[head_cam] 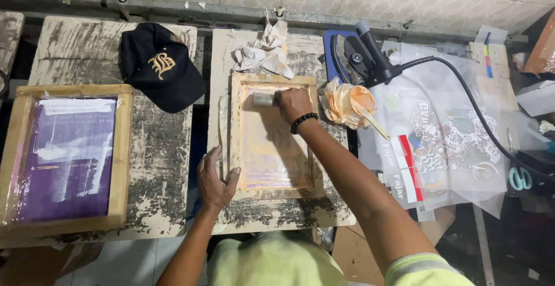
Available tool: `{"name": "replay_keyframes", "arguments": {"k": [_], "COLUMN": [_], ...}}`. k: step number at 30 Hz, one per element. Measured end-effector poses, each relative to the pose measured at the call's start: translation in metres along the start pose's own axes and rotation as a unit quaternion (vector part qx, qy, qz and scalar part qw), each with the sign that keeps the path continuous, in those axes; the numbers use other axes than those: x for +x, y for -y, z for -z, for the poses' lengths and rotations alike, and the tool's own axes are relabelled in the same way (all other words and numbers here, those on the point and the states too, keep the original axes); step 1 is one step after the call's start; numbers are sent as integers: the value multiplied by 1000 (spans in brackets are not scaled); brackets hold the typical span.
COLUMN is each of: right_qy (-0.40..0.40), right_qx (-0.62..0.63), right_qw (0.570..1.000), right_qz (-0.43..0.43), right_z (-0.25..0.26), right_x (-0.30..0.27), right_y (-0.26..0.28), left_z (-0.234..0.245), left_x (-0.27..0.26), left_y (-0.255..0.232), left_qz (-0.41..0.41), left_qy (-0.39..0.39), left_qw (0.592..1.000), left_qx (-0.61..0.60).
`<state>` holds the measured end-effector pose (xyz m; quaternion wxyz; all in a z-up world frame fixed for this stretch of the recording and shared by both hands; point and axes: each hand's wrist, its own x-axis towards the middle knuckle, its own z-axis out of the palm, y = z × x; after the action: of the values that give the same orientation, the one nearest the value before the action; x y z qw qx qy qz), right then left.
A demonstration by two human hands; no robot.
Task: The person uses a squeegee to spread orange ink across a screen printing frame placed on a workbench. The person repeatedly pulls the squeegee from top to bottom to ensure even coverage of the ink on the screen.
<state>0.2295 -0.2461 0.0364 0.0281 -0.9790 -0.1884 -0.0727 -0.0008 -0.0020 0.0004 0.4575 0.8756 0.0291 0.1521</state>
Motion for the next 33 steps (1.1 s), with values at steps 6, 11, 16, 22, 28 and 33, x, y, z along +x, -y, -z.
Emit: {"name": "replay_keyframes", "arguments": {"k": [6,11,16,22,28,33], "right_qy": [78,170,89,-52,-6,22], "right_qx": [-2,26,18,-42,63,51], "right_qw": [996,981,995,996,994,996], "right_qz": [41,87,35,64,87,75], "right_z": [60,82,98,42,70,76], "right_x": [-84,-138,-87,-80,-153,-95], "right_y": [53,53,45,45,67,34], "left_z": [-2,-6,-1,3,0,-3], "left_x": [-3,-5,1,0,-1,-4], "left_y": [10,18,6,-3,7,14], "left_qz": [-3,-3,-6,1,1,-10], "left_qy": [14,18,13,16,12,12], "left_qw": [1000,1000,1000,1000,1000,1000], "left_qx": [-4,-6,1,-3,-3,10]}}
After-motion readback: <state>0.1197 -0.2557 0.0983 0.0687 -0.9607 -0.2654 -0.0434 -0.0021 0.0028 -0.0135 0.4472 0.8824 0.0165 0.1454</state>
